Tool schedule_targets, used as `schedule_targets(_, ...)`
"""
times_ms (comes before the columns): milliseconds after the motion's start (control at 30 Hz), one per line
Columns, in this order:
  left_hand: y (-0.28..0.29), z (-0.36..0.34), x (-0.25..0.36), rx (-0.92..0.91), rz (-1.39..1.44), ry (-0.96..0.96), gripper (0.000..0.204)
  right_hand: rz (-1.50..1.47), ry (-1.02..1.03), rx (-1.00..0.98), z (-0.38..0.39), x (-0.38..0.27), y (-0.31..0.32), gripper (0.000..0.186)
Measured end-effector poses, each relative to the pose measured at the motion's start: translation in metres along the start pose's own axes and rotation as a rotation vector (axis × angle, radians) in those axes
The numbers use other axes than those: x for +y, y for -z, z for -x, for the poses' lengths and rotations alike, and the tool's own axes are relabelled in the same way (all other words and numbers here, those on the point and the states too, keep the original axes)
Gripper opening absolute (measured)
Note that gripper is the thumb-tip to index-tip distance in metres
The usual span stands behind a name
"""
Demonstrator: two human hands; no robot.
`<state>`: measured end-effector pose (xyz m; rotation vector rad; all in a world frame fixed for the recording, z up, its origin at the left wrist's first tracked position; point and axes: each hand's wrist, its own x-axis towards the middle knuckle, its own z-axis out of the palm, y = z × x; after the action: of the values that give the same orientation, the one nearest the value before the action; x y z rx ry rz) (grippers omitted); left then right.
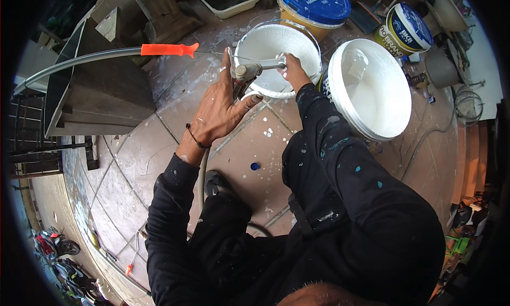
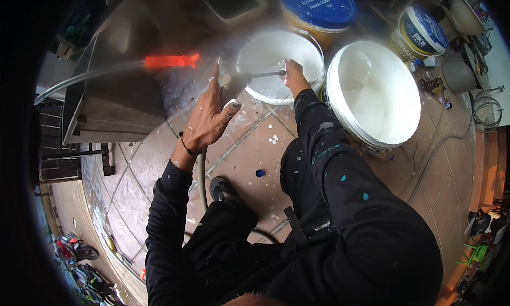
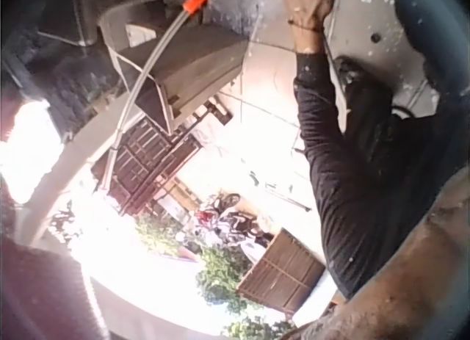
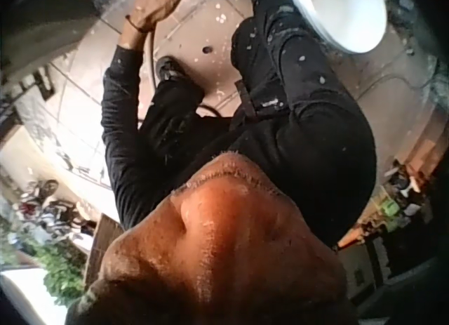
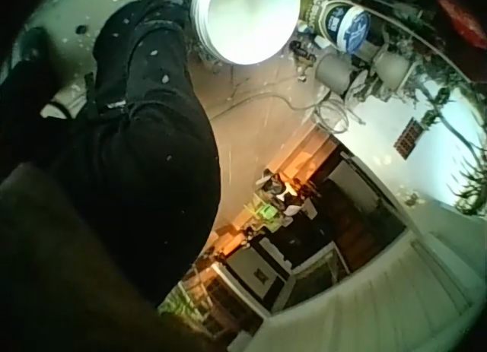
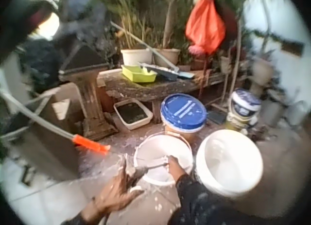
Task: Mixing white paint in a bucket and then cleaning a spray gun assembly using a water hose.
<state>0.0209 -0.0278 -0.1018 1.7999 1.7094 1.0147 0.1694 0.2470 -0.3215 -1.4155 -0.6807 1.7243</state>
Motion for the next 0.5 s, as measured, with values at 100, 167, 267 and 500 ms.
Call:
schedule_targets(100,0.002,0.000,0.000,0.007,-0.013,0.033,0.119,-0.009,-0.046,-0.003,0.009,-0.002,-0.002,0.022)
schedule_targets(167,0.004,0.001,0.000,-0.009,-0.008,0.065,0.119,-0.013,-0.107,0.044,0.016,0.000,-0.004,0.029)
schedule_targets(267,0.005,0.002,0.001,0.026,0.030,0.030,0.118,0.051,-0.143,0.063,0.022,0.002,-0.011,0.024)
schedule_targets(500,0.010,0.008,0.002,0.022,-0.033,0.088,0.118,-0.140,-0.141,0.038,0.021,0.005,-0.015,0.025)
